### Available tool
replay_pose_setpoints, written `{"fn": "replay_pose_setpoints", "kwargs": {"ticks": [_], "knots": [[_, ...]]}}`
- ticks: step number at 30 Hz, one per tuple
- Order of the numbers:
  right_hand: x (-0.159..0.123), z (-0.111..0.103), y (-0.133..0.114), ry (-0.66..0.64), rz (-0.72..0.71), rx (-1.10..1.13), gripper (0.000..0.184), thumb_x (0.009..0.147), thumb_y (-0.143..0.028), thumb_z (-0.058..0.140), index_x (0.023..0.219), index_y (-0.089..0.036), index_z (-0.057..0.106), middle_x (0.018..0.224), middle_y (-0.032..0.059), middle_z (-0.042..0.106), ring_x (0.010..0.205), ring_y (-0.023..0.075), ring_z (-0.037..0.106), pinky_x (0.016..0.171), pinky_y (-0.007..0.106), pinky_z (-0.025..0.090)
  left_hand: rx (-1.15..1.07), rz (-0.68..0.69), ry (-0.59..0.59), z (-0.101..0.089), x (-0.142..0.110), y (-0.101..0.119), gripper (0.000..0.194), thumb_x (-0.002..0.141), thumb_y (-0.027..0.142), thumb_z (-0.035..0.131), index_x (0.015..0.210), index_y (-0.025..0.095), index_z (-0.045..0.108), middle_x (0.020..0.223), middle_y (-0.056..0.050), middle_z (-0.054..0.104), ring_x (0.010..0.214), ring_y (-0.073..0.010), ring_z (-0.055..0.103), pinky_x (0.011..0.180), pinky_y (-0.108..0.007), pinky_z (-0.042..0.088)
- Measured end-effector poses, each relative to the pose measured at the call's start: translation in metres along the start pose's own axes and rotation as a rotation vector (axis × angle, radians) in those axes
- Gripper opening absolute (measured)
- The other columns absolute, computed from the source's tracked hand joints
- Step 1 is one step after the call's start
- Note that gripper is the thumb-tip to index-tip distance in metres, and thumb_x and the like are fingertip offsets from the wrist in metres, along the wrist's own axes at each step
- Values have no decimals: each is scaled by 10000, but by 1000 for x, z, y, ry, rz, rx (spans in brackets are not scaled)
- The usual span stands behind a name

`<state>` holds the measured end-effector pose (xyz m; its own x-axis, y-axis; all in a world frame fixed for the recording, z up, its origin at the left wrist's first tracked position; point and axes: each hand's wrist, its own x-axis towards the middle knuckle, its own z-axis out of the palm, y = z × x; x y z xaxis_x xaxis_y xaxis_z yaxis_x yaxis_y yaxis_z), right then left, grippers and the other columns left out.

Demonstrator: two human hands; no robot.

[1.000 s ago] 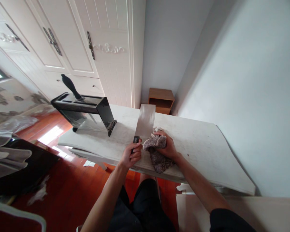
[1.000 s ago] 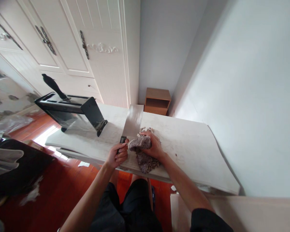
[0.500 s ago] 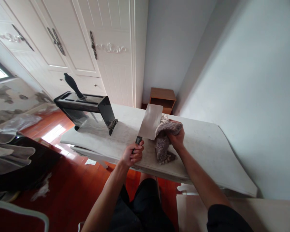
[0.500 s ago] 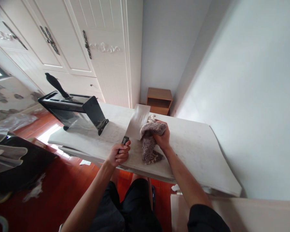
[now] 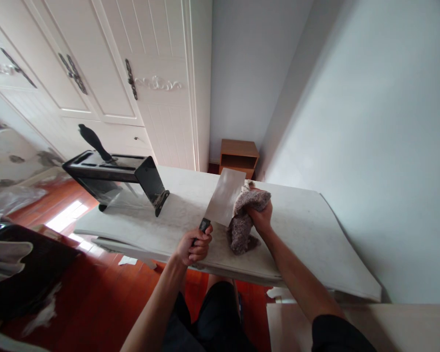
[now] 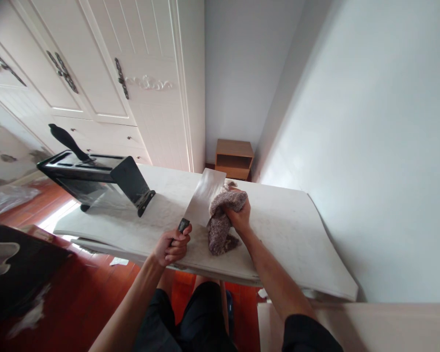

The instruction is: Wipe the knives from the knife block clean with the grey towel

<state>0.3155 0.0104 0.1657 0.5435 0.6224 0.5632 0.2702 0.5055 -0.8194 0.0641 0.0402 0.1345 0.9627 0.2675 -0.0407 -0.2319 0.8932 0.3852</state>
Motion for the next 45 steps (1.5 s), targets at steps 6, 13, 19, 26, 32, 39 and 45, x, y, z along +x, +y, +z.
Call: {"fn": "replay_pose_setpoints", "kwargs": {"ticks": [6,13,19,26,32,39,45], "knots": [[-18,12,-2,-225,-59,57,430,677,-350,819,1032,-216,617,1108,78,687,1032,238,650,886,374,535,-79,94,10,2,-1,0,118,807,72,481,860,168,525,528,110,183,346,-1,-48,234,-90,149],[-26,12,-1,-419,-87,50,399,715,-358,798,1063,-224,656,1128,75,697,1039,246,663,904,386,540,-202,127,-57,-2,-3,2,130,841,77,459,903,134,558,531,103,244,328,6,-7,232,-71,65],[-26,12,-1,-499,-177,27,413,730,-402,794,1066,-210,648,1139,95,695,1067,244,665,941,392,538,-187,159,-31,0,-2,0,132,836,78,476,897,130,581,520,96,288,327,3,31,238,-69,146],[-32,7,-14,-546,-401,-95,352,800,-308,744,1114,-221,610,1113,102,707,1040,225,684,893,366,562,1,324,155,5,4,-8,98,771,126,546,844,191,557,484,98,305,308,-28,64,235,-133,260],[-39,-1,-22,-701,-646,-329,406,850,-207,633,1249,-225,559,1194,119,687,1130,235,644,950,410,526,163,380,419,15,10,-10,279,696,218,671,931,208,521,490,116,353,279,-34,151,226,-141,196],[-43,9,-31,-817,-743,-652,513,770,-55,543,1266,-176,599,1246,105,668,1119,264,588,905,420,488,427,383,555,25,18,-20,382,683,282,669,1003,218,469,509,121,415,264,-44,232,245,-148,197],[-46,16,-37,-740,-621,-835,401,826,-80,547,1202,-169,654,1170,129,648,1077,276,558,885,419,466,504,426,564,25,19,-24,472,718,318,669,1079,262,370,544,147,406,263,-39,243,263,-132,193]]}}
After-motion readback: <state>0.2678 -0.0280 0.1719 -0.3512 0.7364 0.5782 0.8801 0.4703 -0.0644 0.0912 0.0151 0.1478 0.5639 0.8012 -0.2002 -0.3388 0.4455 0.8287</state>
